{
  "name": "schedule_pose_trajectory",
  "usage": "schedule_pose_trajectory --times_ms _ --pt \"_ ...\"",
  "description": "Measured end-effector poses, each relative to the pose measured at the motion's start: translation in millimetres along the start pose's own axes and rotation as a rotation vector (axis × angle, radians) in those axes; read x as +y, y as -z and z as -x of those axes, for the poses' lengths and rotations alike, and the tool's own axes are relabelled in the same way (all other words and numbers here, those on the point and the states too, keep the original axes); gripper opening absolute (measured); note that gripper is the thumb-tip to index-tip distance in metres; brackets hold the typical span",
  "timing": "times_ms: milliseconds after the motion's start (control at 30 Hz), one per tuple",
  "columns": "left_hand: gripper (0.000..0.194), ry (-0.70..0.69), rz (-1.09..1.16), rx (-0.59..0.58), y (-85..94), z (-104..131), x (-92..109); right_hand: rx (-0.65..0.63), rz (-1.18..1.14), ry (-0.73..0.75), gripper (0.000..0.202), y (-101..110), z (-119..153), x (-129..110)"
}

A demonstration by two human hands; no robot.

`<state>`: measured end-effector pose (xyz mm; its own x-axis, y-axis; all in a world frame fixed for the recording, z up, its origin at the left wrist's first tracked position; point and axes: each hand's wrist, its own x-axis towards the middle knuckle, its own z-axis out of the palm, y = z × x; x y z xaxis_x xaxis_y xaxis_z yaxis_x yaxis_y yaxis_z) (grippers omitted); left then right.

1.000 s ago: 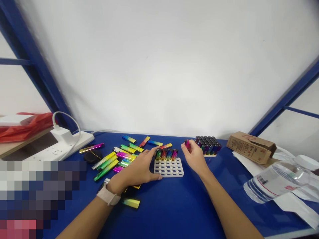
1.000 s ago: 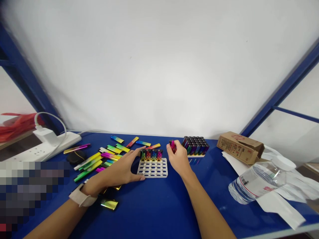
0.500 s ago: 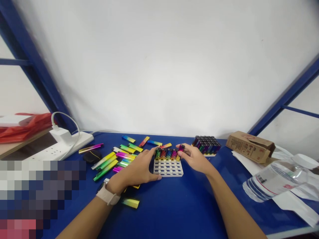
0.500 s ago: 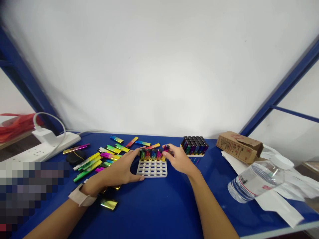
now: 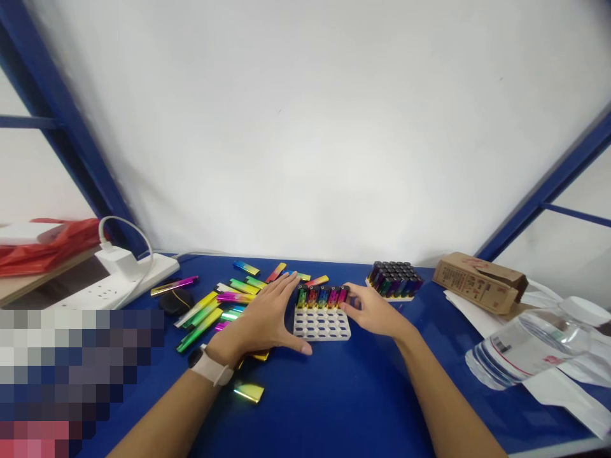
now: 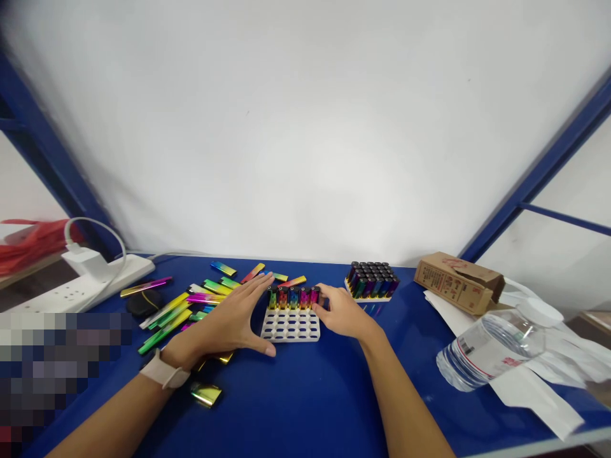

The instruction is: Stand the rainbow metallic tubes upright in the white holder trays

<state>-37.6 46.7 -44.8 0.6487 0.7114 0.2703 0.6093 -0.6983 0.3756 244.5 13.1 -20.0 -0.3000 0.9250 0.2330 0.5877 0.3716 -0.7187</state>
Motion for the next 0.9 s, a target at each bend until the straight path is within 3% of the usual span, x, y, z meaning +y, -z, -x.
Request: schedule_pose_trajectory --times_ms 200,367,433,500,567,667,767,900 --pt "0.134 0.027 -0.061 -0.028 -10.4 -12.1 -14.0 -0.044 0.164 0.006 0.041 -1.0 0.7 -0.7" --pt "0.122 0.021 -0.02 0.018 -1.8 -7.1 -8.5 -0.031 0.186 -0.026 0.043 -0.1 -0.7 3.0" --pt "0.107 0.033 0.029 0.039 5.3 -1.5 -3.6 -0.017 0.203 -0.019 0.042 0.6 -1.1 5.2" --pt "0.075 0.022 0.057 0.04 9.7 2.4 0.0 0.009 0.23 -0.011 0.041 1.1 -1.5 7.0" --pt "0.058 0.01 0.027 0.084 9.4 2.6 1.5 0.04 0.256 -0.007 0.038 1.0 -2.0 8.4" --pt "0.041 0.014 -0.035 0.139 3.6 -2.8 1.7 0.077 0.273 0.0 0.035 0.0 -2.9 10.1" --pt "0.028 0.002 -0.069 0.109 0.9 -7.5 4.0 0.099 0.279 0.009 0.034 -1.7 -3.7 11.2" --pt "0.025 -0.019 -0.089 0.076 6.2 -6.1 10.8 0.113 0.282 0.025 0.034 -3.6 -3.5 10.6"
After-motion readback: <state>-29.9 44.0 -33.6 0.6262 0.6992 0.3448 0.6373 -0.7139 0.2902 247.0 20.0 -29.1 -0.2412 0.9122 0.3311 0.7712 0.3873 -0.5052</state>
